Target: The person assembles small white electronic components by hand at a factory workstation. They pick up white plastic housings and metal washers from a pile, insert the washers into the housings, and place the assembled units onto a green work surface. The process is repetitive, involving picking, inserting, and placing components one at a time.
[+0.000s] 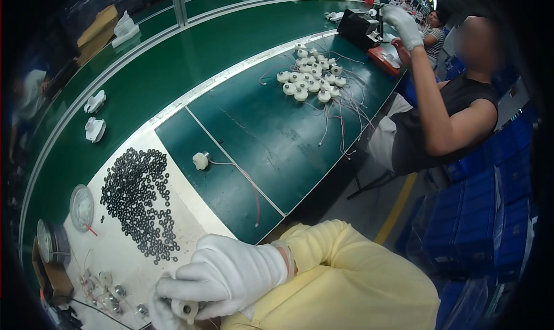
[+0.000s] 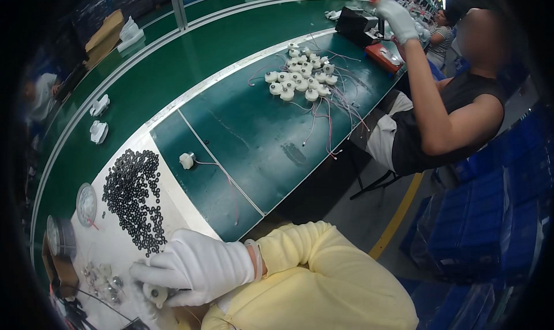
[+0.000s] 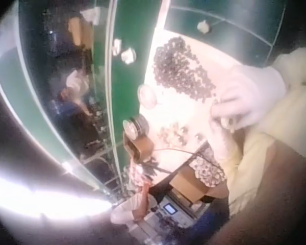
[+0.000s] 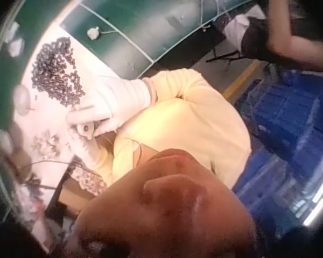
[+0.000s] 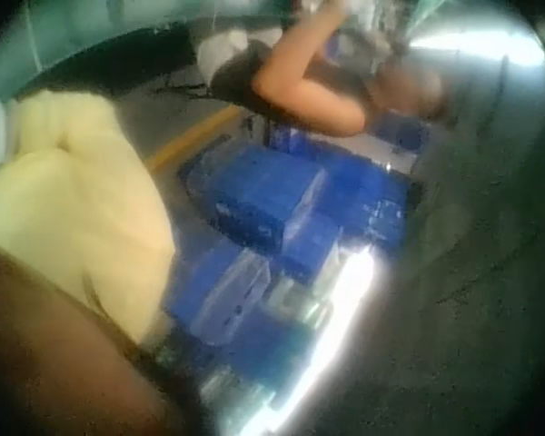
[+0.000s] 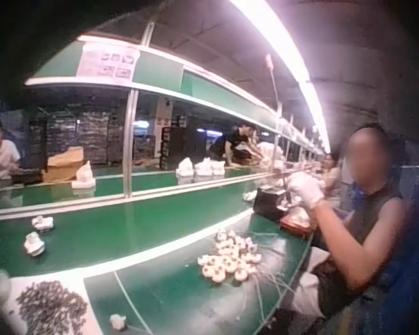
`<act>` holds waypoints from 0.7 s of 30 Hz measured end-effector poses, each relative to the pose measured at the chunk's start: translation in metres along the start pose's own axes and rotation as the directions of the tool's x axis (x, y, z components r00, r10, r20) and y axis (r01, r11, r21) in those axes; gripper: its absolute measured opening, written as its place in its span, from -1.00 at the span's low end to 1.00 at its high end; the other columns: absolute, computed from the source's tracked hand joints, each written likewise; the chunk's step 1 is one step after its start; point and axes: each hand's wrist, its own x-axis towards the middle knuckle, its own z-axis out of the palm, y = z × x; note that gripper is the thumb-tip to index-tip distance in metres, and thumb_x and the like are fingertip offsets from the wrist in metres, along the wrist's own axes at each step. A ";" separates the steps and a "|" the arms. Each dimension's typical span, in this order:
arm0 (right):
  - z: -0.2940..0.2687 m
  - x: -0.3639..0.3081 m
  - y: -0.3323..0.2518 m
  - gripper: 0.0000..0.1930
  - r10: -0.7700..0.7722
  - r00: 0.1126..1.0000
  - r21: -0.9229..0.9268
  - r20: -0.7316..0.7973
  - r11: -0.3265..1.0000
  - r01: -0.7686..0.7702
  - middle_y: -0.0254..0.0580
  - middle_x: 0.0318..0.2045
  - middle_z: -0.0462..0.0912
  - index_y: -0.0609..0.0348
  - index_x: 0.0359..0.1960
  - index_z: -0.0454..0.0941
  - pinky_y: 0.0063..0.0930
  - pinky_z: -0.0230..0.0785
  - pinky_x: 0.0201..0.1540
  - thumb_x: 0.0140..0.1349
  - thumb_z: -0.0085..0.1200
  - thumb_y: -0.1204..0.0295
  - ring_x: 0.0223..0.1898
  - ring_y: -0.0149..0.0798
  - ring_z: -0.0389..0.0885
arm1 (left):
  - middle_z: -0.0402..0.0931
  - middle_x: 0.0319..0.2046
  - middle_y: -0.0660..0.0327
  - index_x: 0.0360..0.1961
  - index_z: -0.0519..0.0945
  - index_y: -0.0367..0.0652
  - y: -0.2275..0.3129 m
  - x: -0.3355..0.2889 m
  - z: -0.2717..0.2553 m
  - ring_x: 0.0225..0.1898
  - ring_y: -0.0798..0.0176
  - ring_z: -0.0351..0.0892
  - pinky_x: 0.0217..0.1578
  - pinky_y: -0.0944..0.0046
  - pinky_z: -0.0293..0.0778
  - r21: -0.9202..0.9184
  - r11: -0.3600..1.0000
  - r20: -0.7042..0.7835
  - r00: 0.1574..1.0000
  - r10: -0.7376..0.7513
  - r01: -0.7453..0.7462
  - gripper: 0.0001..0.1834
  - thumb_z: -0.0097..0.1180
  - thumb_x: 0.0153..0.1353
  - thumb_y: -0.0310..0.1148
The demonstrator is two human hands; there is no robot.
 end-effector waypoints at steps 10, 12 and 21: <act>-0.038 -0.021 0.026 -0.68 0.057 0.998 -0.092 0.024 0.994 -0.054 -0.25 -0.59 0.63 0.14 -0.08 0.63 -0.24 0.39 -0.56 0.10 0.30 0.39 -0.59 -0.04 0.63 | 0.54 0.15 0.05 0.49 0.27 -0.27 -0.033 0.019 0.018 0.00 0.15 0.55 0.05 0.14 0.51 0.387 0.783 0.511 0.820 0.257 -0.486 -0.44 -0.02 0.58 -0.28; -0.066 -0.028 0.033 -0.68 0.151 0.985 -0.227 0.088 0.965 -0.128 -0.24 -0.54 0.69 0.16 -0.10 0.64 -0.29 0.47 -0.51 0.10 0.32 0.38 -0.55 -0.05 0.68 | 0.59 0.01 0.12 0.47 0.34 -0.25 -0.035 0.020 0.017 -0.22 0.28 0.52 -0.14 0.26 0.50 0.265 0.955 0.511 0.859 -0.019 -0.136 -0.49 -0.02 0.57 -0.35; -0.168 -0.060 0.099 -0.54 0.704 0.667 -0.501 0.243 0.680 -0.535 -0.04 -0.23 0.78 0.21 0.02 0.70 -0.30 0.60 -0.08 0.12 0.35 0.23 -0.20 -0.05 0.77 | 0.59 -0.14 0.09 0.43 0.37 -0.39 -0.048 0.024 -0.007 -0.14 0.26 0.59 -0.06 0.28 0.55 0.238 0.850 0.377 0.851 0.365 -0.470 -0.47 -0.04 0.58 -0.27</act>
